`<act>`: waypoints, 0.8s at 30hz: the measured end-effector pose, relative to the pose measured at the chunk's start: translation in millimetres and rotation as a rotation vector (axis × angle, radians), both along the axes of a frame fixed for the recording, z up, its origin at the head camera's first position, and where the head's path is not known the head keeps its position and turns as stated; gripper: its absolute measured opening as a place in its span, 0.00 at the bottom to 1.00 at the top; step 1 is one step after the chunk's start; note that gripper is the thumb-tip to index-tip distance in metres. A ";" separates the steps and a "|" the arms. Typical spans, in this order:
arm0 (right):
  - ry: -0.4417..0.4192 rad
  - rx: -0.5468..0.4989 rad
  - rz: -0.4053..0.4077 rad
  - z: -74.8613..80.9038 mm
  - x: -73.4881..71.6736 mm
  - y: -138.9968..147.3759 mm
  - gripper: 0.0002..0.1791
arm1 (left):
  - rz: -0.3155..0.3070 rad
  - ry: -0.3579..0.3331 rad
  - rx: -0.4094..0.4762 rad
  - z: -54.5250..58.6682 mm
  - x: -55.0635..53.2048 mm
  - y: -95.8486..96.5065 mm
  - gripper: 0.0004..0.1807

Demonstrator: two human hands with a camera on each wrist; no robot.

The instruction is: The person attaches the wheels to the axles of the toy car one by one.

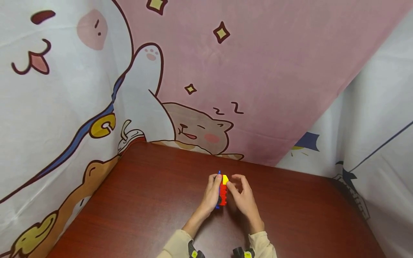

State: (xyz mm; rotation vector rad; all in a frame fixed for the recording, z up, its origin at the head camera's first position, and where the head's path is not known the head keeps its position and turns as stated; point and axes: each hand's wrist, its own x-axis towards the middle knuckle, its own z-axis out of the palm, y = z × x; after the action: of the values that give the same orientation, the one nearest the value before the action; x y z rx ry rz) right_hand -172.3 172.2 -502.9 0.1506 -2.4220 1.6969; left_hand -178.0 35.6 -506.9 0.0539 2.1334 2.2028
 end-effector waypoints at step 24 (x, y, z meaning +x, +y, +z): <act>-0.379 -0.429 0.377 -1.5 -2.2 10.8 0.06 | -0.085 -0.003 0.040 3.2 0.4 3.3 0.29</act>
State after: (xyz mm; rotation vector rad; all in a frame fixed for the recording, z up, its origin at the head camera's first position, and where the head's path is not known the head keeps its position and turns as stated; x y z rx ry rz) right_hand -174.6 183.0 -504.3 0.2575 -2.2985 2.5816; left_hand -177.6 38.9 -503.7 0.1411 2.0451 2.1967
